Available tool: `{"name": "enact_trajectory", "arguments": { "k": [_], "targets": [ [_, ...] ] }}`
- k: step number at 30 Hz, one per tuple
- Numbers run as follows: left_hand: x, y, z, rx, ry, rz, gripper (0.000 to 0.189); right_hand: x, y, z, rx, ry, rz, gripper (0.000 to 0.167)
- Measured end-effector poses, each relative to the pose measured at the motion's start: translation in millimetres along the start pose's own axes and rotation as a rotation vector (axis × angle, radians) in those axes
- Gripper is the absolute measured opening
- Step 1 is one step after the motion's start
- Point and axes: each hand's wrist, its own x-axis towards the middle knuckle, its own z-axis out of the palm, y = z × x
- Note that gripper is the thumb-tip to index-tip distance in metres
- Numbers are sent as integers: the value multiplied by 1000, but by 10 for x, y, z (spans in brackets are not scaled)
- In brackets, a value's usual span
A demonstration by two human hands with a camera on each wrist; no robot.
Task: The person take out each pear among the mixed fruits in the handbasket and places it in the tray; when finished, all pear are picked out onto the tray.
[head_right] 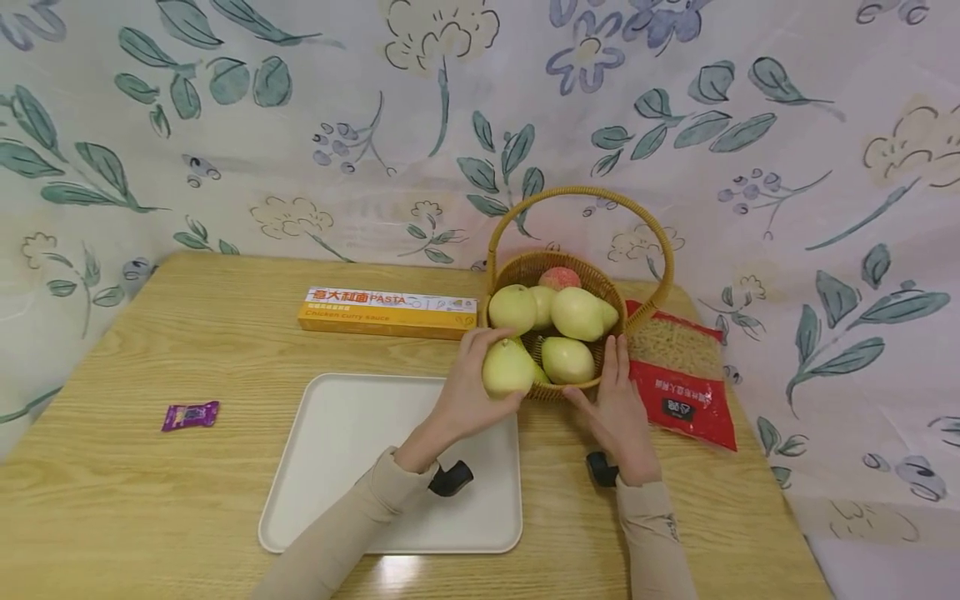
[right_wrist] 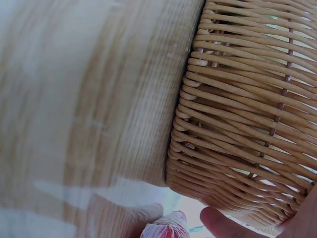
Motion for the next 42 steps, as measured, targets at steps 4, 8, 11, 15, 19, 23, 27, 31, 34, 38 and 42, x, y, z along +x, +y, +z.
{"name": "enact_trajectory", "arguments": {
  "k": [4, 8, 11, 15, 19, 23, 27, 31, 34, 38, 42],
  "targets": [
    [-78, -50, -14, -23, 9, -28, 67, -1, -2, -22, 5, -10, 10, 94],
    [-141, -105, -12, 1, 10, -78, 64, -1, -5, -23, 8, -14, 10, 93],
    [-171, -150, 2, 35, 6, -112, 64, 2, -4, -15, 10, -11, 9, 93],
    [-186, -210, 36, 81, -5, -107, 65, 5, 1, -2, 9, -5, 5, 93],
    [-191, -243, 57, 116, -22, -98, 64, 2, 0, 2, 7, -4, 1, 93],
    [-197, -264, 78, 136, -39, -107, 61, 3, 4, -2, 11, -7, 3, 93],
    [-199, -288, 107, 149, -47, -129, 61, 7, 4, -7, 8, -5, 2, 93],
    [-203, -322, 143, 166, -57, -151, 62, 3, 3, -7, 7, -5, 1, 93],
    [-205, -339, 159, 176, -60, -152, 63, 1, 2, -8, 11, -6, 5, 93],
    [-205, -343, 165, 171, -58, -151, 63, -1, 3, -7, 11, -4, 4, 93],
    [-196, -335, 161, 162, -57, -157, 63, -1, 6, -7, 10, -5, 5, 92]
  ]
}}
